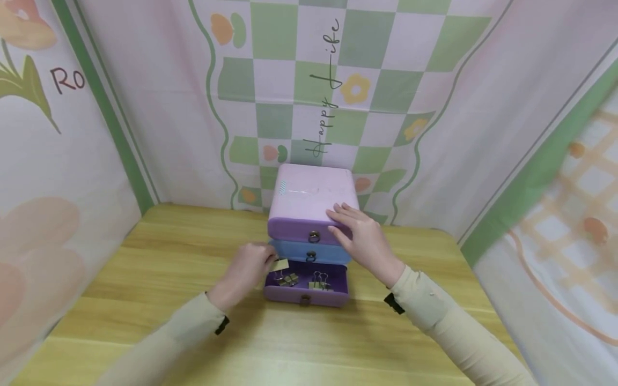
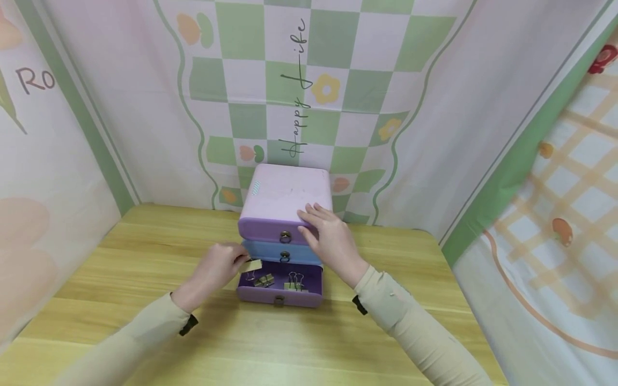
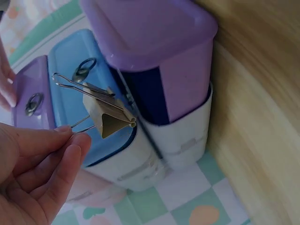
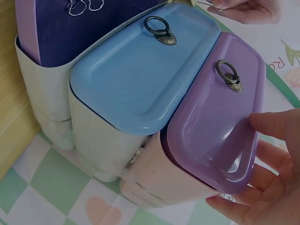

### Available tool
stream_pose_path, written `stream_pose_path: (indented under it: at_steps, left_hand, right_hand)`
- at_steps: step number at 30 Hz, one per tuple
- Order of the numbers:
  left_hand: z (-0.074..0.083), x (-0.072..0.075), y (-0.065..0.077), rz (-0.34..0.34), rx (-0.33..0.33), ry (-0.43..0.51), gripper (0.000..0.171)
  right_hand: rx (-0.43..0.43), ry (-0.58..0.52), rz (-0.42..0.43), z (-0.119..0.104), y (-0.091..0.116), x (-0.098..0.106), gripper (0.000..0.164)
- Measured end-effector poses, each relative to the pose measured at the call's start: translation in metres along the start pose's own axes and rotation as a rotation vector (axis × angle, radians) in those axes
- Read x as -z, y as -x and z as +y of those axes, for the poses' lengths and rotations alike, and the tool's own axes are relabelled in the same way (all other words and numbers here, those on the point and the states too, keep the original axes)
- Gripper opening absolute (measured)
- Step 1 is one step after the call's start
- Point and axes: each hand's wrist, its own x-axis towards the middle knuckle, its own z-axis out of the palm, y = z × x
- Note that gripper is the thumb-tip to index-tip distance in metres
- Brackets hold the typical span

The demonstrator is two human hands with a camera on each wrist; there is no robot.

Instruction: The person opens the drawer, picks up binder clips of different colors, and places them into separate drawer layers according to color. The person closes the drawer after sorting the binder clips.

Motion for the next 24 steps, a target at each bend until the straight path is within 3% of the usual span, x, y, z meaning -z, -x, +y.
stream_pose_path:
  at_steps: [17, 24]
  left_hand:
    - [0.000, -0.027, 0.001, -0.033, 0.005, 0.042, 0.022]
    - [0.001, -0.031, 0.000, -0.084, 0.024, 0.051, 0.024]
  right_hand:
    - [-0.020, 0.009, -0.025, -0.001, 0.001, 0.001, 0.037]
    - [-0.016, 0.005, -0.020, 0.000, 0.001, 0.001, 0.037]
